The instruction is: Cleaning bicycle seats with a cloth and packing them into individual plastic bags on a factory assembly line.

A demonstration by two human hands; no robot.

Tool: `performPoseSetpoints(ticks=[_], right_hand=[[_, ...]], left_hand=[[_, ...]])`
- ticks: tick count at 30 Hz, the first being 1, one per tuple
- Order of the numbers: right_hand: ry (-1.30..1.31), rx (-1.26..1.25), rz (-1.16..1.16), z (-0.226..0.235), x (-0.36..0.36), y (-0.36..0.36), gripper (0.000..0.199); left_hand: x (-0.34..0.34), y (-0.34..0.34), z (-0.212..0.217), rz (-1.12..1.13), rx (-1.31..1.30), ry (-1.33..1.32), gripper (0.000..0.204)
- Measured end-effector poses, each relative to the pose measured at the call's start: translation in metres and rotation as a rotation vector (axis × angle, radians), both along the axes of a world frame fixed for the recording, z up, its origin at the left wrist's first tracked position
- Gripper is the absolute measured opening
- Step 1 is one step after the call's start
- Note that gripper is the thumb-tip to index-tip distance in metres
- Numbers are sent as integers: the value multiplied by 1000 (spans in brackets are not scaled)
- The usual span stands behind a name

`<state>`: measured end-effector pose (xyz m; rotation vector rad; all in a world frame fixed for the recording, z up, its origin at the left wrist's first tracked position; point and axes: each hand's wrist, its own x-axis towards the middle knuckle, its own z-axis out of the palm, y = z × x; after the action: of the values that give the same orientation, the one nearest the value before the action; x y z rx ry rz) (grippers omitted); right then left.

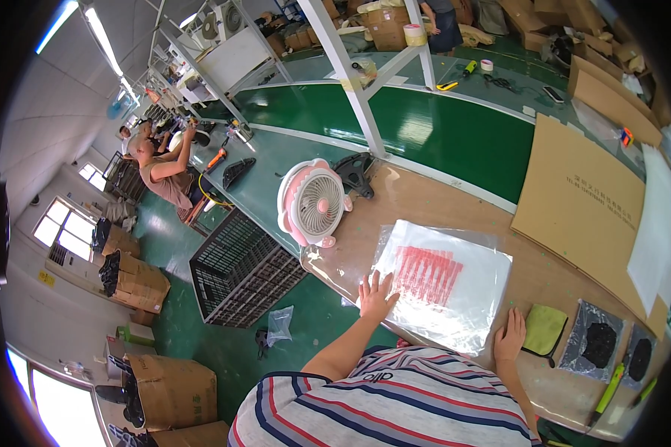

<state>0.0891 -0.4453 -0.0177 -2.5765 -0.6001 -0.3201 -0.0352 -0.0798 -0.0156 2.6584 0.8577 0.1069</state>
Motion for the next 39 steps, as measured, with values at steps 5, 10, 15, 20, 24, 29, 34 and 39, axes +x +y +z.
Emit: performPoseSetpoints(ticks=[5, 10, 15, 20, 24, 29, 34, 39], right_hand=[[3, -5, -3, -1, 0, -1, 53], [18, -6, -5, 0, 0, -1, 53], [23, -10, -8, 0, -1, -1, 53], [21, -15, -3, 1, -1, -1, 53], [32, -11, -1, 1, -1, -1, 53], [29, -13, 0, 1, -1, -1, 53], [35, -10, -1, 1, -1, -1, 53], [36, -10, -1, 2, -1, 0, 53]], left_hand=[[-1, 0, 0, 1, -4, 4, 63], [-1, 0, -1, 0, 3, 1, 63], [-1, 0, -2, -3, 3, -7, 63], [-1, 0, -2, -3, 6, -15, 63], [-1, 0, -2, -5, 8, -19, 62], [-1, 0, 0, -4, -1, -22, 62], [-1, 0, -1, -3, 2, -35, 62], [-1, 0, -3, -3, 10, -36, 63]])
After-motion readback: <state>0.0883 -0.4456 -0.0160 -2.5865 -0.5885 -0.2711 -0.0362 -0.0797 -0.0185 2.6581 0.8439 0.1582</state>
